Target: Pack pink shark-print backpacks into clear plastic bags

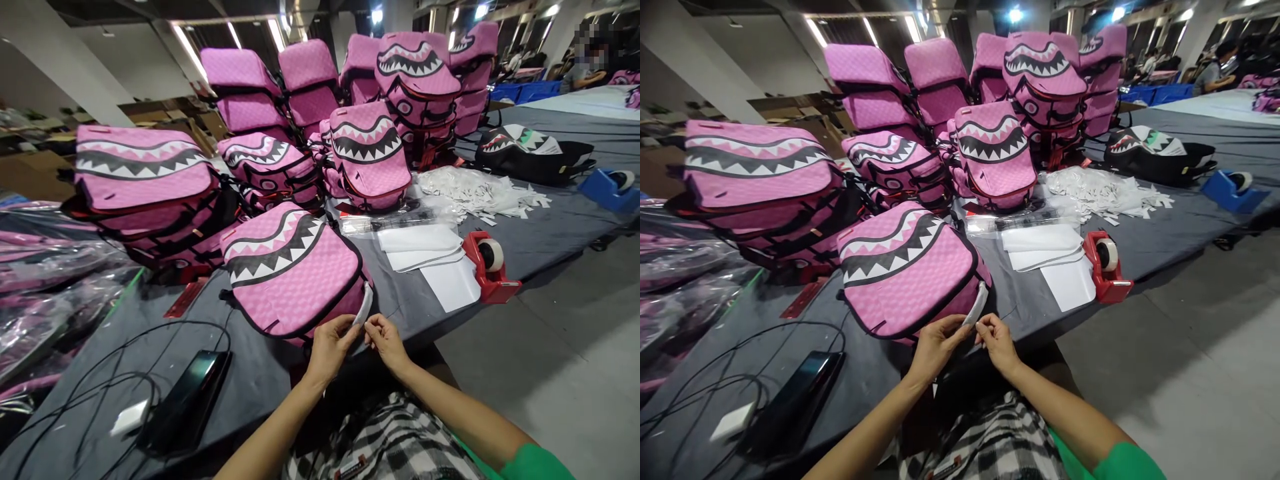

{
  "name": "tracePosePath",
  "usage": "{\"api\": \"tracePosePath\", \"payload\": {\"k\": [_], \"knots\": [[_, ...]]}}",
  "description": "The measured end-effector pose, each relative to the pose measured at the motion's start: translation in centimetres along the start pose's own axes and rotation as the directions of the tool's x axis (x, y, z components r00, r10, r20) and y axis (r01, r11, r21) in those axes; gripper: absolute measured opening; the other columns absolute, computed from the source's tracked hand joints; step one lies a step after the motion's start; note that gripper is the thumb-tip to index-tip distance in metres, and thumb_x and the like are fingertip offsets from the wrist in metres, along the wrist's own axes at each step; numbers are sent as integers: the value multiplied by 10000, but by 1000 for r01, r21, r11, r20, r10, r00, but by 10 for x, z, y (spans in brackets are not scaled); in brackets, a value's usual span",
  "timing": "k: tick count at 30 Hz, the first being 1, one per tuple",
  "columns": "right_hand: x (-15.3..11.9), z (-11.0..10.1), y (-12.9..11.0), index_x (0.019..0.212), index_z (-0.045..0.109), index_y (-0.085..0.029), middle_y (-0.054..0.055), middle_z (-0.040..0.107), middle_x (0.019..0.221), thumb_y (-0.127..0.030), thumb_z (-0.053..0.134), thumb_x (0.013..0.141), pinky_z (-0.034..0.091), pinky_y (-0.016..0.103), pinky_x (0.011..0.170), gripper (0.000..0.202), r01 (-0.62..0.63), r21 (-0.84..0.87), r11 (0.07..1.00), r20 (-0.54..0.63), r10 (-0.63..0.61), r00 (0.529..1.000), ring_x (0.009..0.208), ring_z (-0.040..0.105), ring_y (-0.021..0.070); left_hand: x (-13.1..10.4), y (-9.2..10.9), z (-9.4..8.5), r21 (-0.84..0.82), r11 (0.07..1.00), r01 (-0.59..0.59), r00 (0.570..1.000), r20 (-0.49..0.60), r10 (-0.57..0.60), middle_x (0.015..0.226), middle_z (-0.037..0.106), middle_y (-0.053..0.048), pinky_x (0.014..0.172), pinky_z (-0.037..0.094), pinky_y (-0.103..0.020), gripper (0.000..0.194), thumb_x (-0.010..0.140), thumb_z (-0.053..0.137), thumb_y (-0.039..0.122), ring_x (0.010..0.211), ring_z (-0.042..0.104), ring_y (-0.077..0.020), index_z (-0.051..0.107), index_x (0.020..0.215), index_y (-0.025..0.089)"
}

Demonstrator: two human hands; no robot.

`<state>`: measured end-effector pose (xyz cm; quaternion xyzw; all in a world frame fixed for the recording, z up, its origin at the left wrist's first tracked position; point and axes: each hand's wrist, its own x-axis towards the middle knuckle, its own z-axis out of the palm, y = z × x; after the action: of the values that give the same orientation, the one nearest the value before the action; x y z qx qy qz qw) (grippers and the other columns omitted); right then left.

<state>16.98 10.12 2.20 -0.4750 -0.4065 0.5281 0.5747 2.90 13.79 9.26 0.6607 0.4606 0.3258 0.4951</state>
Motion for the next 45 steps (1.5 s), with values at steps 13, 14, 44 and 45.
{"api": "tracePosePath", "payload": {"k": [13,14,44,45], "knots": [[29,-2,-6,867,575,-180,-65,591,558,-544,765,679,354,185,406,451,-130,-4,991,219,128,967,408,467,70,-2,2,-4,39,999,-32,999,30,31,860,604,-35,683,585,-308,324,818,639,452,724,694,-187,743,954,176],[31,0,-5,902,574,-181,-73,592,548,-503,796,639,358,184,391,471,-154,-28,988,193,156,969,393,471,74,-3,2,-5,92,994,-55,998,22,54,859,595,-35,687,582,-309,302,831,627,433,726,681,-182,745,953,183],[6,-58,-25,1099,635,-164,-132,379,475,-305,698,767,226,103,329,366,-457,581,673,259,379,888,352,297,34,-41,-32,-9,762,139,-632,590,357,724,1441,547,-199,1142,383,-487,384,941,483,59,1414,438,-288,559,1312,127],[11,-60,-27,1071,640,-162,-119,423,480,-294,712,748,243,107,327,356,-433,524,733,194,392,899,361,352,40,-42,-27,-10,756,185,-628,592,310,744,1408,586,-176,1150,372,-483,361,943,501,68,1388,477,-266,567,1287,153]]}}
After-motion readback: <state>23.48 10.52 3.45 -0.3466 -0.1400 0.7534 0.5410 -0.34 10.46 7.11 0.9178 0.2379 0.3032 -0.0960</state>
